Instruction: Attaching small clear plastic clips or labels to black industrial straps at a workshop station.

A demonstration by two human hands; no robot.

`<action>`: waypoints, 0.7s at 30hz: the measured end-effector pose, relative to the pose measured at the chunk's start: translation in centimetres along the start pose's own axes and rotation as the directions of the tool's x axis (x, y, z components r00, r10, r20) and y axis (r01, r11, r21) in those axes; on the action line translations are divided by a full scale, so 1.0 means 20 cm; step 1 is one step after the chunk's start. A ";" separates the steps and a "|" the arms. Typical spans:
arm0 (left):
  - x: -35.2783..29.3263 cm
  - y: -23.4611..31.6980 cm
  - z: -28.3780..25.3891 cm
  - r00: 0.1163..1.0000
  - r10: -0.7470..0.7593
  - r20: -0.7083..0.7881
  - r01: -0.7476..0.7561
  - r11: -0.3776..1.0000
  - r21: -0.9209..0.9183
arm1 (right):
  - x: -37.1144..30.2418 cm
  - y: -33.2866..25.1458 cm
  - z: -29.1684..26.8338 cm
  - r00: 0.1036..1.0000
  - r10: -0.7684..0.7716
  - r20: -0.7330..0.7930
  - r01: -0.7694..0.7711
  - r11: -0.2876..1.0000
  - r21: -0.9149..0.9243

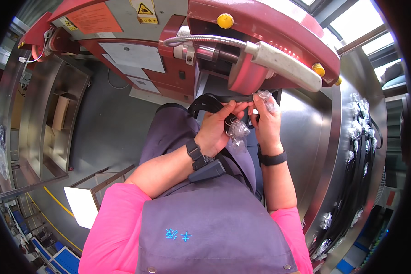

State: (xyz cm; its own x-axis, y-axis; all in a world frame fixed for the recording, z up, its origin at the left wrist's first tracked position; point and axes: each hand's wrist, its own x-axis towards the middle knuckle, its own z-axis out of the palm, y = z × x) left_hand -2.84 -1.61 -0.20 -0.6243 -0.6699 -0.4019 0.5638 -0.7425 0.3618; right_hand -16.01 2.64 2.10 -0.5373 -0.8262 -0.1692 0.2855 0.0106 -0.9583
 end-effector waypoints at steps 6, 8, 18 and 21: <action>0.01 0.00 0.00 1.000 -0.001 -0.016 0.000 1.000 -0.020 | 0.02 0.00 0.00 1.000 0.019 0.009 -0.020 0.999 0.028; 0.01 0.00 0.00 1.000 -0.002 -0.023 0.001 0.999 -0.034 | 0.02 0.01 0.00 1.000 0.021 0.000 -0.021 0.999 0.041; 0.04 -0.03 0.04 1.000 -0.006 0.021 0.007 0.997 -0.077 | 0.01 -0.01 -0.03 0.998 -0.048 -0.031 0.048 0.999 0.019; 0.03 -0.05 0.06 0.999 -0.044 0.029 0.046 0.996 -0.082 | 0.00 0.01 -0.07 0.995 -0.075 -0.058 0.082 0.986 0.143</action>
State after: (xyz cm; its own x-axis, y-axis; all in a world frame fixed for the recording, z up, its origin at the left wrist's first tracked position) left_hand -4.45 -1.22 0.30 -0.6637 -0.6364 -0.3931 0.5768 -0.7700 0.2727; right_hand -17.08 3.37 1.59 -0.6026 -0.7904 -0.1104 0.3508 -0.1381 -0.9262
